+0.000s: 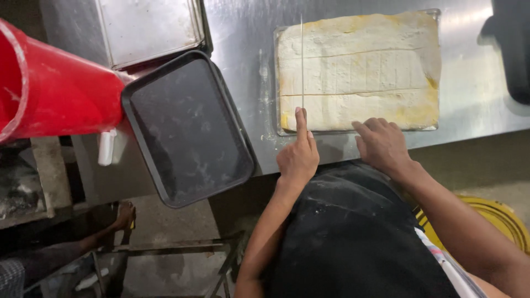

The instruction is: Use a long knife to slice a large sheet of dough into rectangular portions on a stainless steel work table.

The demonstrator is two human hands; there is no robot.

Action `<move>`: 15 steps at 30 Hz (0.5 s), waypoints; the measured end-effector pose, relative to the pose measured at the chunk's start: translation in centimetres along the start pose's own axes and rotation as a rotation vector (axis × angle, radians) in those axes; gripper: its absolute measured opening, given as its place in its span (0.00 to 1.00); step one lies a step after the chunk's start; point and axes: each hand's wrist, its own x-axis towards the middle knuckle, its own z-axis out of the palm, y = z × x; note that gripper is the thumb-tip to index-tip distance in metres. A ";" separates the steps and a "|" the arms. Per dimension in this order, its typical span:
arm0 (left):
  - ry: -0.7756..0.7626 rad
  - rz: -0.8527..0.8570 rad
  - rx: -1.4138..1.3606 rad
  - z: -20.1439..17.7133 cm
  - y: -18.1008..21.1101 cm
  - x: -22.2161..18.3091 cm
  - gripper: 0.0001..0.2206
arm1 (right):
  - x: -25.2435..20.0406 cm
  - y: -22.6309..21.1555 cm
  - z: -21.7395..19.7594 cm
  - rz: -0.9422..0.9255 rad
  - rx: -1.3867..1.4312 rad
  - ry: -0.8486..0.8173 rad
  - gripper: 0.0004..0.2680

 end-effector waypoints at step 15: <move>0.092 0.053 -0.077 2.6 0.4 -0.5 0.33 | -5.2 8.3 -1.7 0.711 -0.019 -0.160 0.29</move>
